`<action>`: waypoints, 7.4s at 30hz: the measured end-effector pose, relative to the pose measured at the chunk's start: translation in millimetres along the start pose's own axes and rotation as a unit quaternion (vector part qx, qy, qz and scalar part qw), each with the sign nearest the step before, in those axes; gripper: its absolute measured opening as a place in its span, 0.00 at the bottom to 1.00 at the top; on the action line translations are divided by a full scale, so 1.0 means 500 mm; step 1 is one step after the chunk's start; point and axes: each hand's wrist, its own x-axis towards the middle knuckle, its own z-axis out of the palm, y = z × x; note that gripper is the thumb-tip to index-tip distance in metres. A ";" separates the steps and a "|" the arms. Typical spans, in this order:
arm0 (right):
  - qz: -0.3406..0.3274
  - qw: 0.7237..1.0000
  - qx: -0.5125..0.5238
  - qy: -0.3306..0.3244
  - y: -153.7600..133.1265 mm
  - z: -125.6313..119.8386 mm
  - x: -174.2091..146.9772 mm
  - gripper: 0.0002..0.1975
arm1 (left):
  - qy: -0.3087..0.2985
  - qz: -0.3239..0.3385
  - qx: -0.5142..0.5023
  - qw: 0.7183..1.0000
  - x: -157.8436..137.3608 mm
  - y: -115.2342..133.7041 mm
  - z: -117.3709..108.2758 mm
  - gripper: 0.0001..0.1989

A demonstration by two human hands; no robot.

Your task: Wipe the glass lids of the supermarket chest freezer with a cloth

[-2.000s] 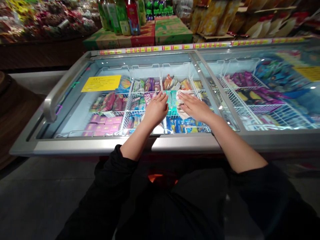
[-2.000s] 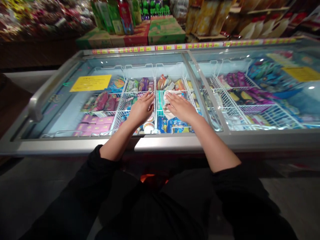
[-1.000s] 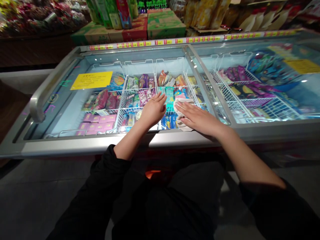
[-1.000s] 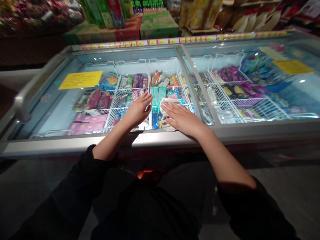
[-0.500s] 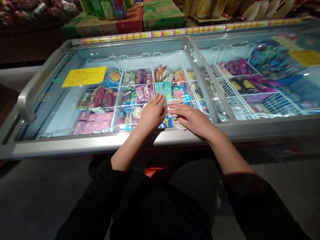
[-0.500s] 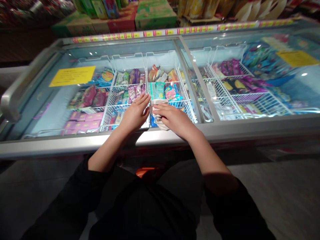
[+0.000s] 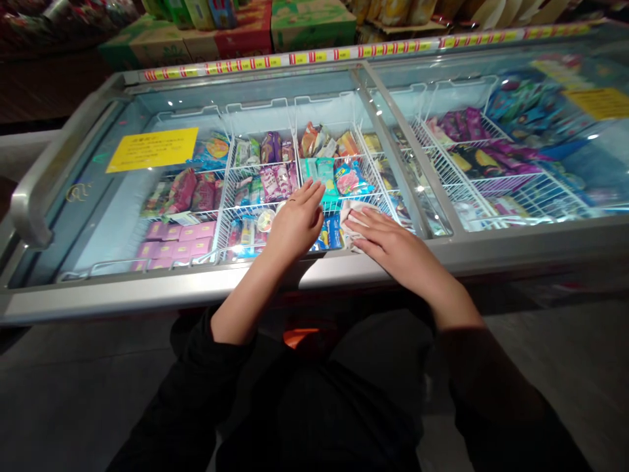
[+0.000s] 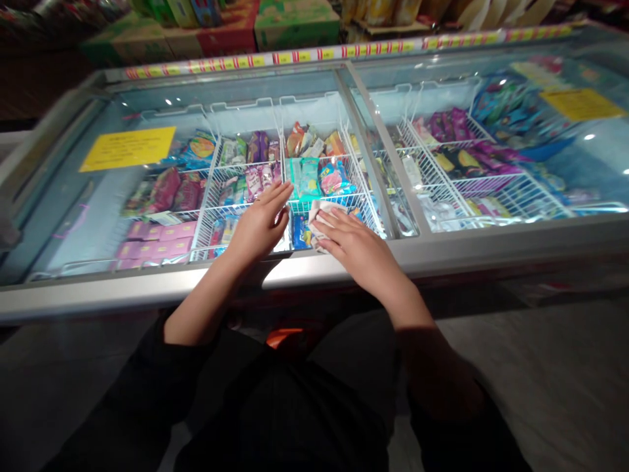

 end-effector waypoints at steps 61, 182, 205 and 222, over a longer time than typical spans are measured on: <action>0.046 0.999 0.006 -0.002 0.155 -0.051 0.080 0.27 | -0.080 0.043 0.133 0.987 0.043 0.033 0.013 0.26; -0.021 0.999 -0.024 0.000 0.243 -0.007 0.465 0.32 | -0.049 -0.167 0.114 0.978 0.316 -0.062 0.041 0.29; 0.019 0.998 -0.064 0.001 0.342 -0.030 0.472 0.32 | -0.046 -0.127 0.139 0.981 0.320 -0.085 0.068 0.29; -0.026 0.997 -0.064 -0.029 0.358 -0.037 0.515 0.31 | -0.005 -0.145 0.111 0.983 0.318 -0.084 0.049 0.28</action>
